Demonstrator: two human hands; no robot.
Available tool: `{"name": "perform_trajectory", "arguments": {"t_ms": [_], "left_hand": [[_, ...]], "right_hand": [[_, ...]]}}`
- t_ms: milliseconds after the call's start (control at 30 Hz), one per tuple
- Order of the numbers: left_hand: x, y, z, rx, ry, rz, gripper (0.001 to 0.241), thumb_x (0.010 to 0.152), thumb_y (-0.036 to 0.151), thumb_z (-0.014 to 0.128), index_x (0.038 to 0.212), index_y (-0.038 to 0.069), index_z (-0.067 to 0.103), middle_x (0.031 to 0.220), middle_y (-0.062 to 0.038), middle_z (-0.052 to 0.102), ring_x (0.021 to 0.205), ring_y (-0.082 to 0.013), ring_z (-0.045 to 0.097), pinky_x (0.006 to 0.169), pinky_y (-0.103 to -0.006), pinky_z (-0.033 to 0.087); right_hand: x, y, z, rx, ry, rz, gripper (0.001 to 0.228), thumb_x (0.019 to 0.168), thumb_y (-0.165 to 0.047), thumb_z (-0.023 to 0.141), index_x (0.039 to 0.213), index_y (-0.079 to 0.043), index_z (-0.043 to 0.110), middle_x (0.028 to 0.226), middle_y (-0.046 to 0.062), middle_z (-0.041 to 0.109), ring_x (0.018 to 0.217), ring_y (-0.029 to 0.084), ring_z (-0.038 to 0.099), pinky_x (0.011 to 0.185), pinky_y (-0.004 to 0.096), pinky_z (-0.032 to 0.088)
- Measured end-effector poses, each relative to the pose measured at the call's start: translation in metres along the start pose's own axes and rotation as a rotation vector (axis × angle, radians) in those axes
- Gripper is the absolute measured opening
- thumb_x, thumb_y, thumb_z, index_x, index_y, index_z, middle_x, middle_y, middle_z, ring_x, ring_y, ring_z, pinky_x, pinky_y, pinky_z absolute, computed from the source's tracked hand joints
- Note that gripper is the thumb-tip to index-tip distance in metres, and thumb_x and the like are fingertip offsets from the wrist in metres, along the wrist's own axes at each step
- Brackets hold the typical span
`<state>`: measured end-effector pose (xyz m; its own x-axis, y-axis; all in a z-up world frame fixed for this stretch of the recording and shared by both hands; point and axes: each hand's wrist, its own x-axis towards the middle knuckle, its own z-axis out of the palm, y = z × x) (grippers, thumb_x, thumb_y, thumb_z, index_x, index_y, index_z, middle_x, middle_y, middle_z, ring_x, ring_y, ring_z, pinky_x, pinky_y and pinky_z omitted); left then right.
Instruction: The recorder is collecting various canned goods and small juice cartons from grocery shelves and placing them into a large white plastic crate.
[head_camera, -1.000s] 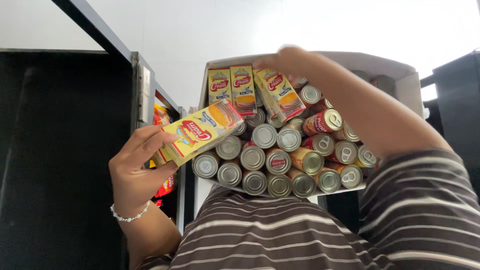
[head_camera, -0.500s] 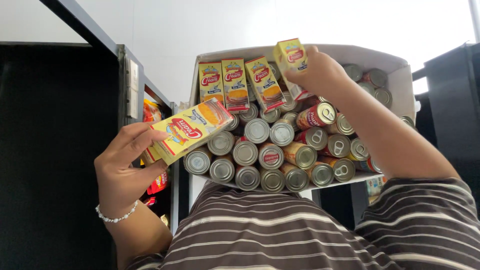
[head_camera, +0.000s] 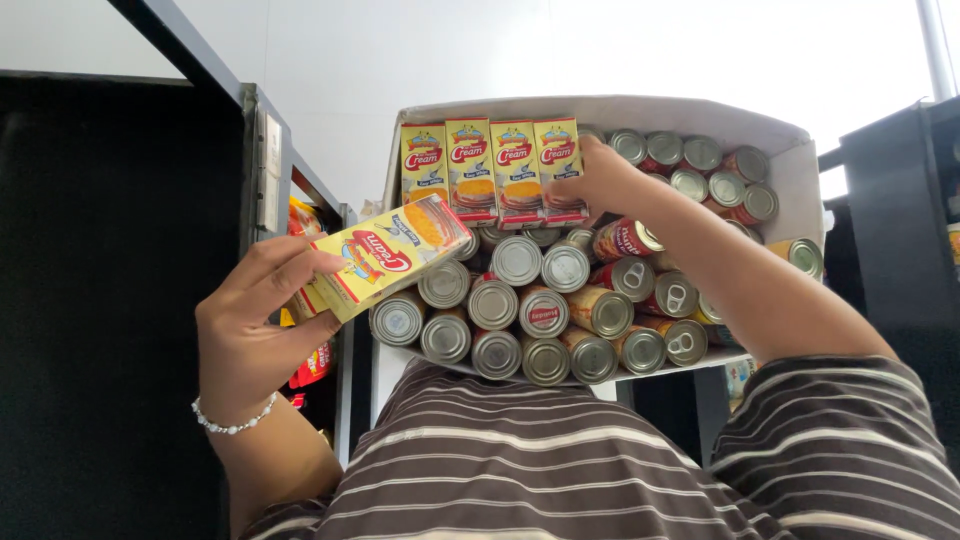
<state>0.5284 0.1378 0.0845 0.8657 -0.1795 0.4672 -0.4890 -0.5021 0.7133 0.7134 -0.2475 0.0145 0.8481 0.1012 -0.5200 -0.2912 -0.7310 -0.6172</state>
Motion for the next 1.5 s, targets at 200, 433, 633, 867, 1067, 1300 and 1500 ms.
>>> {"name": "perform_trajectory", "arguments": {"t_ms": [200,433,633,867,1067,1300,1500], "left_hand": [[0.001,0.001,0.002,0.007,0.002,0.010,0.058,0.064,-0.010,0.083,0.119,0.003,0.070,0.122,-0.013,0.068,0.113,-0.0253,0.069,0.097,-0.0334,0.057],[0.022,0.020,0.006,0.045,0.016,0.066,0.053,0.070,-0.008,0.083,0.119,0.003,0.069,0.123,-0.013,0.068,0.114,-0.0257,0.070,0.099,-0.0343,0.057],[0.077,0.050,0.033,0.079,-0.134,0.343,0.052,0.071,-0.003,0.085,0.120,0.005,0.072,0.123,-0.012,0.067,0.111,-0.0285,0.070,0.091,-0.0343,0.059],[0.162,0.078,0.101,0.010,-0.400,0.558,0.054,0.074,0.008,0.086,0.123,0.027,0.074,0.124,-0.004,0.070,0.115,-0.0239,0.070,0.093,-0.0346,0.061],[0.213,0.086,0.168,-0.119,-0.511,0.600,0.055,0.074,0.005,0.082,0.125,0.024,0.074,0.135,-0.010,0.062,0.116,-0.0245,0.068,0.101,-0.0374,0.058],[0.251,0.067,0.217,-0.264,-0.479,0.434,0.070,0.067,0.010,0.091,0.133,0.014,0.068,0.143,-0.009,0.057,0.130,-0.0255,0.059,0.110,-0.0379,0.047],[0.256,0.035,0.245,-0.210,-0.744,0.360,0.054,0.069,0.007,0.088,0.121,0.013,0.076,0.128,-0.005,0.067,0.117,-0.0213,0.066,0.102,-0.0351,0.057]], "right_hand": [[0.010,0.018,-0.001,0.229,-0.032,-0.105,0.075,0.080,-0.015,0.078,0.143,-0.005,0.040,0.120,0.014,0.063,0.093,0.026,0.073,0.052,0.042,0.061],[-0.007,0.021,-0.029,-0.753,0.365,-0.436,0.065,0.094,-0.044,0.081,0.137,-0.001,0.057,0.131,0.025,0.058,0.111,0.040,0.063,0.085,0.051,0.055],[-0.054,-0.006,-0.053,0.137,-0.224,-0.816,0.077,0.099,-0.053,0.067,0.154,-0.001,0.053,0.145,0.013,0.064,0.134,0.024,0.058,0.116,0.037,0.048],[-0.068,0.043,-0.083,0.511,-0.874,-0.677,0.109,0.083,-0.034,0.086,0.163,0.007,0.024,0.132,0.017,0.060,0.110,0.018,0.061,0.091,0.035,0.052],[-0.071,0.108,-0.120,0.935,-0.534,-0.530,0.084,0.096,-0.018,0.075,0.161,0.008,0.028,0.129,0.017,0.063,0.106,0.021,0.070,0.087,0.039,0.061],[-0.057,0.170,-0.150,1.443,-0.299,-0.752,0.059,0.106,-0.018,0.068,0.149,0.012,0.043,0.133,0.028,0.065,0.112,0.040,0.071,0.087,0.046,0.059],[-0.047,0.156,-0.134,1.193,-0.276,-0.610,0.054,0.099,-0.016,0.069,0.143,0.008,0.049,0.130,0.018,0.065,0.116,0.027,0.071,0.106,0.046,0.060]]}}
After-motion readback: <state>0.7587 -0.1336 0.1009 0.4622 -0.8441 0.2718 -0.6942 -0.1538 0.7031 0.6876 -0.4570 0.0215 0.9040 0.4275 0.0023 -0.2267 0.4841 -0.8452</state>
